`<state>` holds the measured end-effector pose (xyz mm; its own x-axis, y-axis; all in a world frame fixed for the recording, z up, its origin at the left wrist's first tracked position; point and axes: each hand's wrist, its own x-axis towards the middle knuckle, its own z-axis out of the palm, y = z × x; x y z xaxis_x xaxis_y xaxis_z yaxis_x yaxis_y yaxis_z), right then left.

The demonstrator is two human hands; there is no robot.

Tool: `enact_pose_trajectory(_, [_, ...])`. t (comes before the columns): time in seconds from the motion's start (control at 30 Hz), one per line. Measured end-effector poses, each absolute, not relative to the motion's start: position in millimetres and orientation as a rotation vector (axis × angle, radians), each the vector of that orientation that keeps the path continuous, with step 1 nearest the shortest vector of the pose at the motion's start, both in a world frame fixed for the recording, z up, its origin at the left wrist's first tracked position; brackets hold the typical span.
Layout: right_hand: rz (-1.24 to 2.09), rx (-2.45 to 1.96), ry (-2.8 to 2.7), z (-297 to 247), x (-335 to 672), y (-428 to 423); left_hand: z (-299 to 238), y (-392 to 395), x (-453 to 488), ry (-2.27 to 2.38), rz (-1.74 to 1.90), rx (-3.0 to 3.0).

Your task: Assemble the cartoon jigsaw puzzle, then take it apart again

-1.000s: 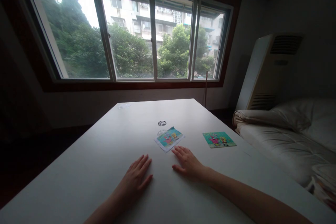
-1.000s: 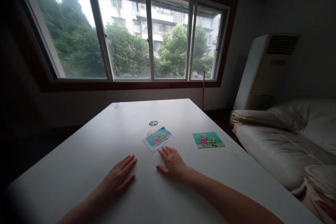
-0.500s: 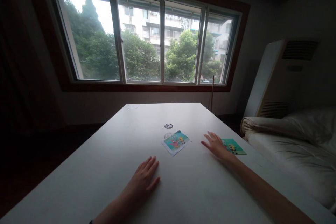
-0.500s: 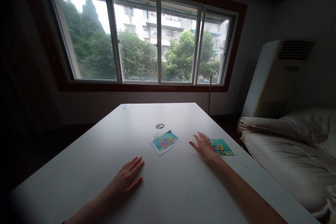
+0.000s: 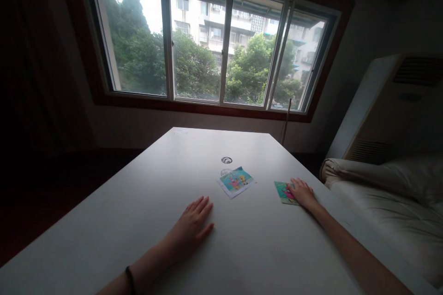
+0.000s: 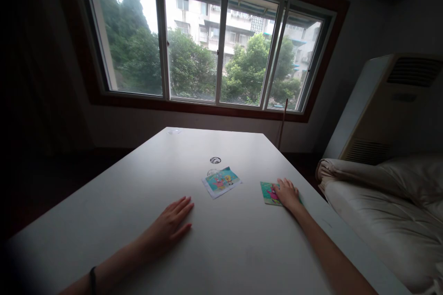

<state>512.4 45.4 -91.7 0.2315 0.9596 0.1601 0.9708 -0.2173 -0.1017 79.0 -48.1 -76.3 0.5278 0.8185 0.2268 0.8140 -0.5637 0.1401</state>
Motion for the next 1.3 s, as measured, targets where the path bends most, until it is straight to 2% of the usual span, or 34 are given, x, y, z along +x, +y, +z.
enact_pose_trajectory(0.27, [0.02,-2.013,-2.064,-85.7,410.7,15.7,-80.5,-46.1,77.6,1.473,0.418,2.773])
enact_pose_trajectory(0.47, [0.424,-1.579,-2.272,-62.5,359.1,-33.6,-79.3,-45.7,76.9,1.434,0.498,2.8])
enact_pose_trajectory(0.53, [0.47,-1.472,-2.356,-57.2,352.9,-44.2,-75.3,-47.9,77.9,1.388,0.574,2.814])
enact_pose_trajectory(0.63, [0.368,-1.476,-2.392,-57.4,346.4,-51.7,-69.7,-55.9,82.0,1.308,0.643,2.815])
enact_pose_trajectory(0.83, [0.236,-1.493,-2.344,-65.7,338.4,-56.4,-76.8,-73.9,97.3,1.117,0.509,2.836])
enact_pose_trajectory(1.07, [0.471,-1.115,-2.287,-60.6,357.4,-42.0,-81.1,-70.3,97.6,1.314,0.574,2.792])
enact_pose_trajectory(1.3, [0.61,-0.806,-2.443,-61.2,369.3,-28.3,-64.1,-57.5,86.6,1.25,0.547,2.779])
